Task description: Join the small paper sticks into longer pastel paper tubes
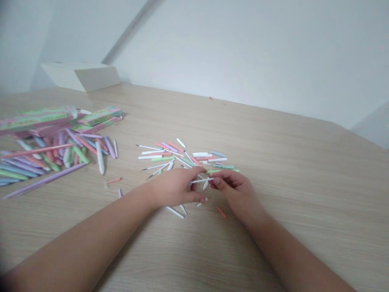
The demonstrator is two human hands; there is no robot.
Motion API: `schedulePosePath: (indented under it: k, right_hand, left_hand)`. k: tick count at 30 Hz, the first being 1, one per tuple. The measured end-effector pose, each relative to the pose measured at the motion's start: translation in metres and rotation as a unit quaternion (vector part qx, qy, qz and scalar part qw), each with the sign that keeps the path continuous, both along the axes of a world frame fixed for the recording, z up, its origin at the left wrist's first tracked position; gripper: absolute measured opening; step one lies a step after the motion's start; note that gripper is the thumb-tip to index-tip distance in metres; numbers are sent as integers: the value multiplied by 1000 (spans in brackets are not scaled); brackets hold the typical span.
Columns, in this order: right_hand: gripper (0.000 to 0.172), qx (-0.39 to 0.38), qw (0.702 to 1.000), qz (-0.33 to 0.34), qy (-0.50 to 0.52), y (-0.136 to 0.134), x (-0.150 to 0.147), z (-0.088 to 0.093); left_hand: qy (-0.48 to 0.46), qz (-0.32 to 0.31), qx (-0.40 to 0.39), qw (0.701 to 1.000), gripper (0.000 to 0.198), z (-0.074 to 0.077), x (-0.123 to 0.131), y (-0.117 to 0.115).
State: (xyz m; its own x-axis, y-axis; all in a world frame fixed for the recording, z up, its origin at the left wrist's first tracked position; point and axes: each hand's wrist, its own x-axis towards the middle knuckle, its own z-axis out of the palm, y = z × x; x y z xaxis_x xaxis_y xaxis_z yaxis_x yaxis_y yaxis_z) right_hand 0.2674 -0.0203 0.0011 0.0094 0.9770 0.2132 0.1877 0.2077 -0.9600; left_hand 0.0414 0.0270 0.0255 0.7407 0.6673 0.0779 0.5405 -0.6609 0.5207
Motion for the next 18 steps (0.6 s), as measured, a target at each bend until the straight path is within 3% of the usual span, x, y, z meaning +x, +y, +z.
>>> schedulePosePath:
  k: [2,10,14,18]
  right_hand:
    - [15,13,1000,-6,2,-3,-4,3]
    - [19,136,987,-36,-78,-16,-9,14]
    - [17,139,984,-17,-106,-22,-12,11]
    - [19,115,992,1,-47,-27,-20,18]
  left_hand:
    - [-22,-10,-20,1000,81,1,-2,-1]
    - [-77,-56,-37,995,87,2,-9,-6]
    - [-99,-57,-73,991,88,-2,-6,-7]
    - [-154,-69,-120,978,81,-5,-3,-9]
